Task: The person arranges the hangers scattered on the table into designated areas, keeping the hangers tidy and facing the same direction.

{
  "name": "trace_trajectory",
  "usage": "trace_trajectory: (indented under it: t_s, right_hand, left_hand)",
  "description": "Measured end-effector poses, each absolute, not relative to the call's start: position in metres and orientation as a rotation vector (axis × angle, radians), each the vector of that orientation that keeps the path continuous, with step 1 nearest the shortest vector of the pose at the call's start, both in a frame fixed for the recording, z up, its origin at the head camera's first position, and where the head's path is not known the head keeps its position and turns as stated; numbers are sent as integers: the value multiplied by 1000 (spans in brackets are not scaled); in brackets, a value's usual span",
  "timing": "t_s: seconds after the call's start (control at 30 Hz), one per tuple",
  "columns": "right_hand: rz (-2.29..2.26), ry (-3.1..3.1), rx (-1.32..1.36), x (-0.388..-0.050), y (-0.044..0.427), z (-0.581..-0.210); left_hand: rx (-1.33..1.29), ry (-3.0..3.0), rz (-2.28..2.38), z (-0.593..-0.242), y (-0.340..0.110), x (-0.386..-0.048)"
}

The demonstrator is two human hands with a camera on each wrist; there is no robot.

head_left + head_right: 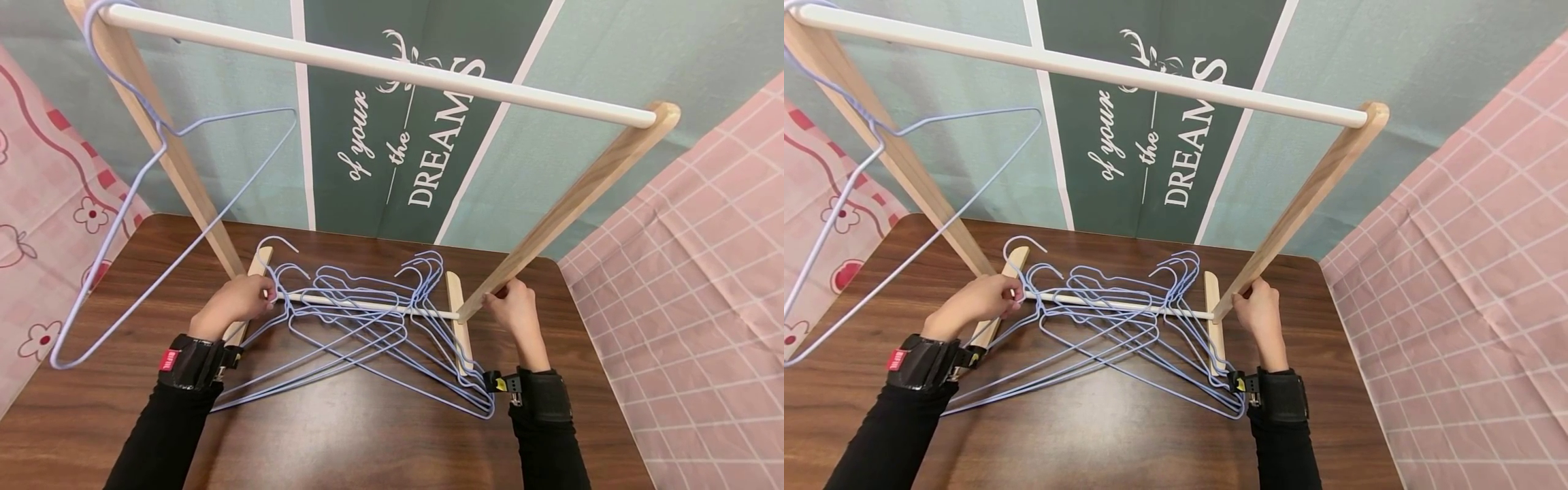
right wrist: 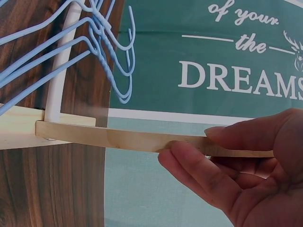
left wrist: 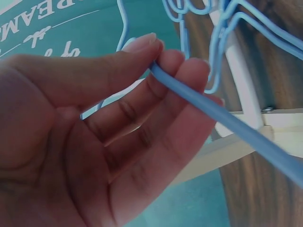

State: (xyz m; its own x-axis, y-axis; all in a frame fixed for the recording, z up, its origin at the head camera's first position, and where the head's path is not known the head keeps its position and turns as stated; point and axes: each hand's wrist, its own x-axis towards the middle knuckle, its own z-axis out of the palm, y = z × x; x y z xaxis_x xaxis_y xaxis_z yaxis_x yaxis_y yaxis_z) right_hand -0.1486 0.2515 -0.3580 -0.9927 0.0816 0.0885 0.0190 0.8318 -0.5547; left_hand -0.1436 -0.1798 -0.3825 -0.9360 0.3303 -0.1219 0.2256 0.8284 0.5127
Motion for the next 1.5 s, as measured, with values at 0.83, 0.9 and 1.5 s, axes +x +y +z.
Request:
trace_trajectory:
  t_s: [0.83,0.9,1.5]
  right_hand:
    - [883,-2909,-84,-149,252,-358]
    - [882,-2907,-85,-149,252,-359]
    - [899,-2925,-99,-149,252,-356]
  left_hand:
    - [546,2887,757,-354,-174,-131]
    - [544,2895,757,-353,-174,-130]
    - [419,2927,711,-338,-172,-121]
